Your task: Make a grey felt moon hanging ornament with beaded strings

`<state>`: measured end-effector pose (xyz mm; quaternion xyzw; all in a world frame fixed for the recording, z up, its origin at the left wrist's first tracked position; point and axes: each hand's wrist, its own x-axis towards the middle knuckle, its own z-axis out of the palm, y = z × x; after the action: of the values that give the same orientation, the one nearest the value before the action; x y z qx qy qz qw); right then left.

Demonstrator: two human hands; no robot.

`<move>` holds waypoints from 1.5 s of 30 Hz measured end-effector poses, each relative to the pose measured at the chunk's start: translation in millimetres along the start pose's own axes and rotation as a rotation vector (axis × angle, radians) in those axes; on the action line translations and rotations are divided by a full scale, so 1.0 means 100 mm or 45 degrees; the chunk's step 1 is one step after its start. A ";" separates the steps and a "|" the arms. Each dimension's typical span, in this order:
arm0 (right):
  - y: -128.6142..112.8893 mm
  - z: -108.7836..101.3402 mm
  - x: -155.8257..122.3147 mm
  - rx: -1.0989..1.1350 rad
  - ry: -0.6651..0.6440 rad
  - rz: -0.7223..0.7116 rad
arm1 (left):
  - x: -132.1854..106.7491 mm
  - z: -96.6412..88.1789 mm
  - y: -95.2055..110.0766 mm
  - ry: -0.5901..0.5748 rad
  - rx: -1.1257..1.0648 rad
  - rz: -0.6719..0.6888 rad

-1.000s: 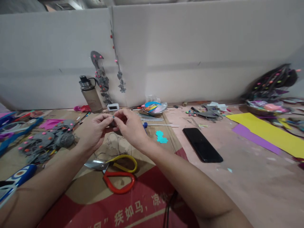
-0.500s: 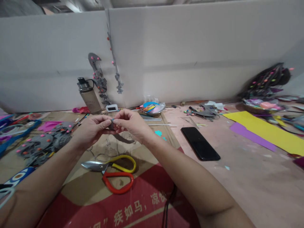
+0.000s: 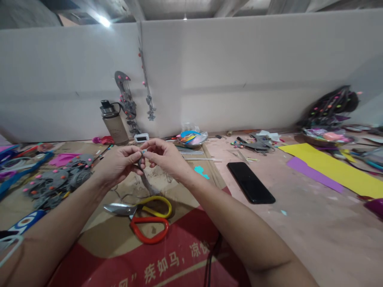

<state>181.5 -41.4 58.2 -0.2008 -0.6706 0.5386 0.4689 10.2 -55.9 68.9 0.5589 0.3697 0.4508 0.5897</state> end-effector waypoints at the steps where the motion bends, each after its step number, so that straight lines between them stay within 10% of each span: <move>1: 0.00 0.00 0.00 -0.002 0.006 -0.006 | 0.00 0.00 0.00 -0.012 -0.034 0.004; 9: -0.02 0.02 -0.01 0.020 0.028 -0.054 | -0.01 0.05 -0.05 -0.166 -0.164 -0.017; 19: 0.04 0.00 0.01 -0.053 0.232 -0.020 | -0.07 0.16 0.04 0.179 0.305 0.084; 32: 0.05 0.07 0.00 0.129 0.206 0.054 | 0.04 0.10 -0.03 0.153 -0.066 -0.007; 38: 0.11 0.05 0.02 0.109 0.227 0.010 | -0.01 0.16 -0.04 0.318 0.095 0.168; 45: 0.05 0.12 -0.01 0.048 0.353 0.004 | -0.13 0.16 -0.02 0.626 0.922 0.700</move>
<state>171.0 -46.7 53.8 -0.2654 -0.5890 0.5188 0.5598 21.8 -73.1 68.0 0.6812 0.4692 0.5503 0.1140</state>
